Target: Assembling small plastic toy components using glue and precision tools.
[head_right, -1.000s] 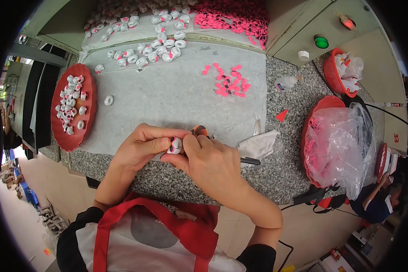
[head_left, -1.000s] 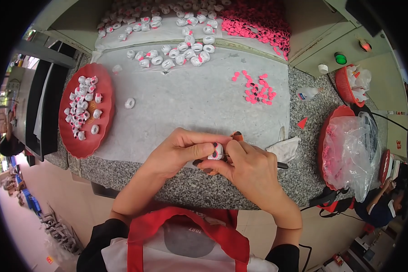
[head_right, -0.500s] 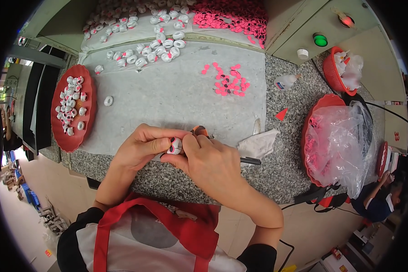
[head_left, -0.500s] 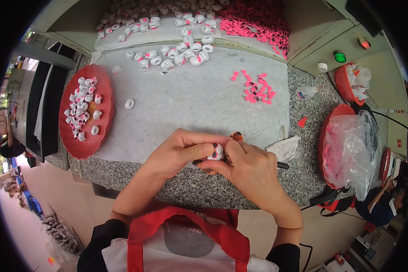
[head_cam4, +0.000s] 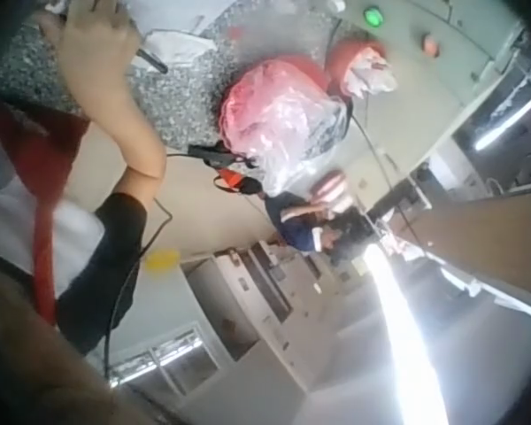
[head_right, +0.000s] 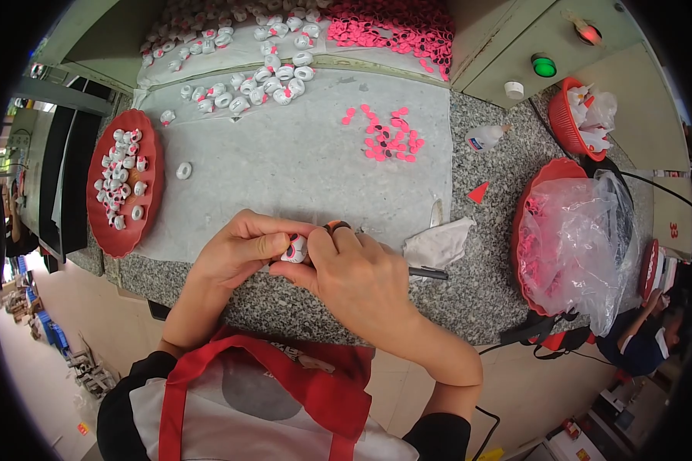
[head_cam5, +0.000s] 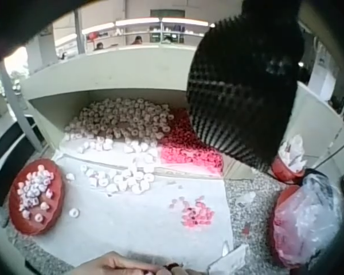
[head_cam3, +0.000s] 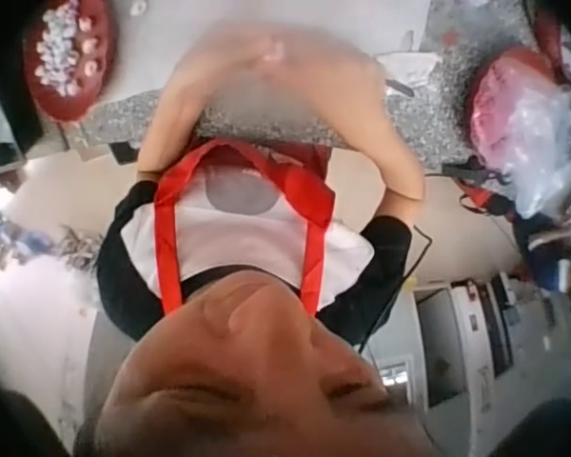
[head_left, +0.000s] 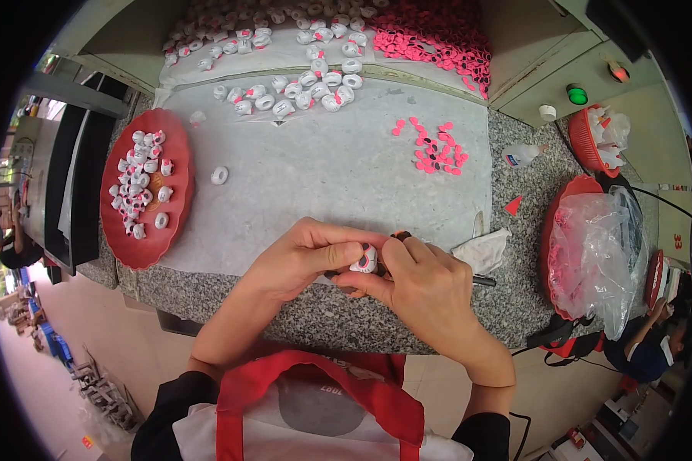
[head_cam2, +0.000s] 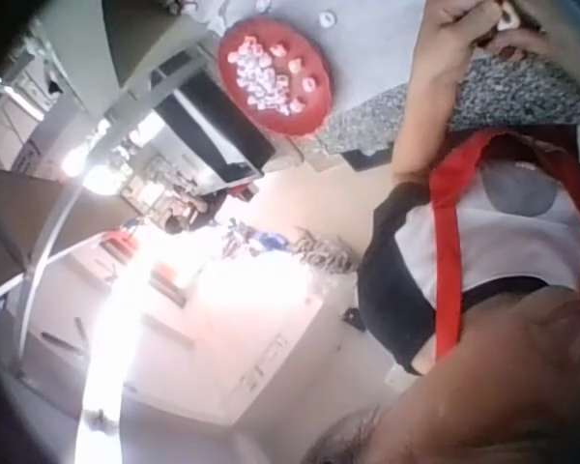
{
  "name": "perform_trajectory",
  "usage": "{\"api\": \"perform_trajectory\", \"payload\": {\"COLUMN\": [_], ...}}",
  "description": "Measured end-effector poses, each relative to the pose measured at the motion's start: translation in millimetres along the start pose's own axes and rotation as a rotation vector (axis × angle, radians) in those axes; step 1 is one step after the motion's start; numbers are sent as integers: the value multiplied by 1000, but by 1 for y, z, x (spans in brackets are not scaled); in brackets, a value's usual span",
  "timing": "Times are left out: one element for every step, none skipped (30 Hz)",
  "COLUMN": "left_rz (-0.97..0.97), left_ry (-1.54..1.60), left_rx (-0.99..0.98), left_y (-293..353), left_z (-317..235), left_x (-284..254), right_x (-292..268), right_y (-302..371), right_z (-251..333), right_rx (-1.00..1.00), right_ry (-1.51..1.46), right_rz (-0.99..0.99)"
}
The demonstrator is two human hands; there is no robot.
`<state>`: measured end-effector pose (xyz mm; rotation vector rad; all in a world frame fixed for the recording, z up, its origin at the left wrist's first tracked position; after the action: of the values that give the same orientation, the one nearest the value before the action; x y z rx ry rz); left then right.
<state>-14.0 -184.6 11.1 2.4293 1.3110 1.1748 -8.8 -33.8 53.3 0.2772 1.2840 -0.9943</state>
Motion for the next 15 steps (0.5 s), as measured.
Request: {"api": "perform_trajectory", "payload": {"left_rz": [0,3,7,6,9,14,16,50,81,80,59,39,38,35,33], "left_ry": [0,28,56,56,67,77,77,108,141,141,108,77,77,67,55], "left_rx": [0,-7,-13,-13,-20,-27,-27,-54,-80,-80,-55,-29,-29,-35,-41], "left_y": [0,0,1,0,0,-1,-1,0,1,1,1,0,1,1,1], "left_z": [0,1,1,1,1,0,-1,-2,-2,0,1,2,2,1,1], "left_x": [0,0,1,1,2,2,3,4,4,4,2,1,1,1,2], "right_x": [1,0,-3,-4,-3,-3,-3,-2,-1,-1,-2,-3,-4,-3,-3], "right_y": [1,0,-2,-2,-2,-2,-1,-1,-1,-1,-1,-2,-2,-2,-2], "right_z": [0,1,3,4,7,9,10,9,7,6,5,4,4,4,4], "right_rx": [-32,-31,-30,-28,-28,-32,-36,-34,-28,-22,-23,-11,1,1,11], "right_ry": [30,29,32,34,33,64,95,97,60,24,23,6,-11,-11,-20], "right_rz": [4,4,-12,-28,-28,-12,4,4,-20,-44,-44,-26,-9,-8,-3]}}
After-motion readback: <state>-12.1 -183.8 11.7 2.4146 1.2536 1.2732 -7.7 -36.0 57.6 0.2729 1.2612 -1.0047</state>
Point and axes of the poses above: each hand's wrist, its own y-axis away from the middle knuckle, its own x-axis out of the palm, z = x × y, the point moved 3 cm from there along -y, towards the middle knuckle, and after that the axes turned 9 degrees about -x, right-handed, at the moved point
